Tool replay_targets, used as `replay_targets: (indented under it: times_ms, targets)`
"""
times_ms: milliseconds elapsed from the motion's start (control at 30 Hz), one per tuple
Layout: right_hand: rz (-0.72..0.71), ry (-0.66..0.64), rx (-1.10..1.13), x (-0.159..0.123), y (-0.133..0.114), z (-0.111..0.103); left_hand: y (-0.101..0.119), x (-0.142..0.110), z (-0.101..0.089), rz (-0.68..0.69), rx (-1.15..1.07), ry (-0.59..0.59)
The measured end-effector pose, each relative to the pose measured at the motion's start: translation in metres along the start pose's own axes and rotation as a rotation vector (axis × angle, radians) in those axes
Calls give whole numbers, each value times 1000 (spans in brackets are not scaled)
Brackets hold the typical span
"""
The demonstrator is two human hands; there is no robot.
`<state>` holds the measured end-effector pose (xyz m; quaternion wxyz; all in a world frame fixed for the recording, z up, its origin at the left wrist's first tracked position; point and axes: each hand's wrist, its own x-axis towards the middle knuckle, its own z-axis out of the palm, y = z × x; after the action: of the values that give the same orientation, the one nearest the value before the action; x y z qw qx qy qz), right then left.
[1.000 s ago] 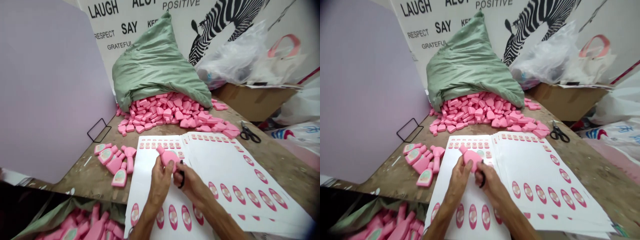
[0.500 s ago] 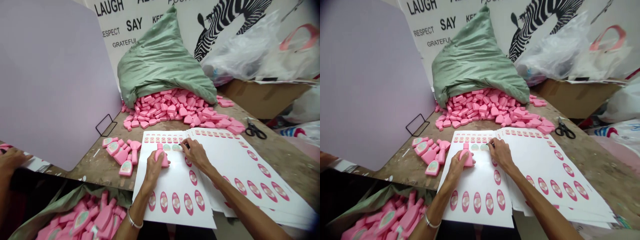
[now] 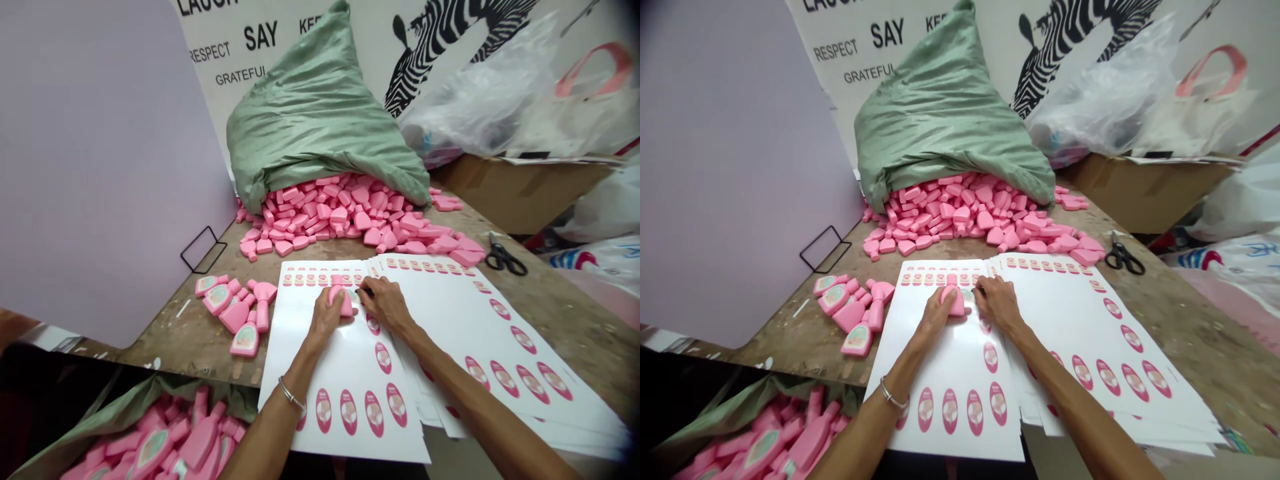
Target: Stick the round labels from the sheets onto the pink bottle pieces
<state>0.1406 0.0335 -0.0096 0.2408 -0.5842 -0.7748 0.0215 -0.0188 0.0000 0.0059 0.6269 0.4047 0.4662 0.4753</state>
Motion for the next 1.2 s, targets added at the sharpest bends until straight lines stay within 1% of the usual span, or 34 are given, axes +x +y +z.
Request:
replay_targets:
  times_ms: [133,300,467,567,733,800,900,967,1100,1200]
  targets:
    - [-7,-1,22,3,4,1,1,-1,-1,-7,-3,2]
    - [-19,49,2,3,1,4,-1,1,-2,-13,-22,-13]
    - [-94,93,-18,-1,-6,1,-1,0,-4,-8,-49,-28]
    - [-116,91,-3,-1,-3,0,-2,0,-4,-6,-64,-27]
    - [-9,91,19,4,10,-2,-5,3,-6,-19,-82,-26]
    - [-16,64,35,4,10,-4,-5,3,-6,-25,-85,-26]
    - [-47,21,85,3,4,-5,-4,2,-7,-27,-86,-29]
    - [-34,11,130,3,1,-4,-4,2,-6,-30,-85,-30]
    - [73,7,253,6,3,1,-4,3,-7,-29,-94,-41]
    - [152,-24,376,6,7,6,-5,4,-7,-31,-105,-46]
